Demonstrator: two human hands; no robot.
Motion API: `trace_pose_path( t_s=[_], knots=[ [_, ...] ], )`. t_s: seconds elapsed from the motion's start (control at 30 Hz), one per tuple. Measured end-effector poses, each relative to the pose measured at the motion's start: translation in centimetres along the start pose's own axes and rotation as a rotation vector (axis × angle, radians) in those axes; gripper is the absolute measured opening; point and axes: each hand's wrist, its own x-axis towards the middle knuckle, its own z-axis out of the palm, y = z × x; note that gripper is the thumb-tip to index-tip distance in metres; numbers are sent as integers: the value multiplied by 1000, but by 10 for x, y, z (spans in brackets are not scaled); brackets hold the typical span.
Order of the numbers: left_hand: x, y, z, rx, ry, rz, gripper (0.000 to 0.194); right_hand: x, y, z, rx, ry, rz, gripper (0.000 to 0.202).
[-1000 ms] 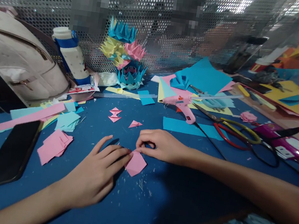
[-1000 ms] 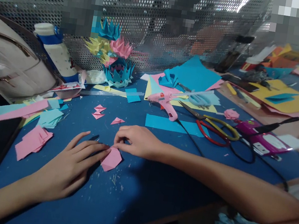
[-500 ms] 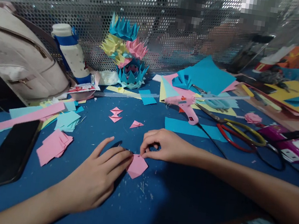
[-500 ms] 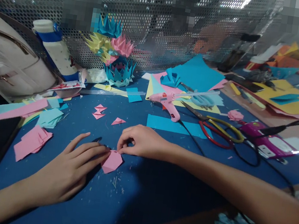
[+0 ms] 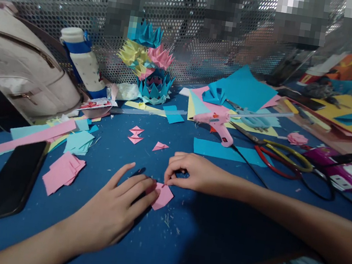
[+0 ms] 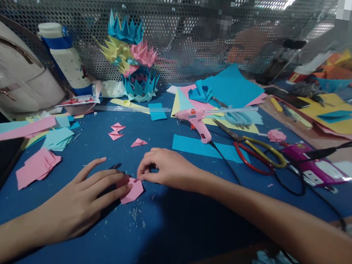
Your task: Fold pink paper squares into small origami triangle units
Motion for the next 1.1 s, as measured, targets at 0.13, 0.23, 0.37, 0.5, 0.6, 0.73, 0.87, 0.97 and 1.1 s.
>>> trace_pose_path(
  t_s=[0.13,0.23,0.37,0.5,0.6,0.73,0.87,0.97,1.1],
  knots=[
    [0,0,2,0,28,10,42,-1,0,-1,2,-9,6,11],
    [0,-1,2,2,15,28,44,0,0,-1,-9,-1,-12,10],
    [2,-2,-2,7,-8,52,46,0,2,0,-37,-8,-42,11],
    [2,-2,-3,-7,-15,60,48,-1,4,1,-127,-13,-160,14],
    [2,-3,-3,-24,-20,54,48,-1,6,0,-250,-10,-284,19],
    [1,-3,-2,-35,-35,46,49,0,8,-1,-349,-27,-370,23],
    [2,-3,-2,-41,-39,42,49,1,8,2,-357,-11,-384,25],
    [2,-3,-3,-44,-30,34,50,2,8,3,-344,12,-371,25],
    [3,-2,-4,-46,-23,22,51,0,6,0,-323,-65,-358,21]
  ],
)
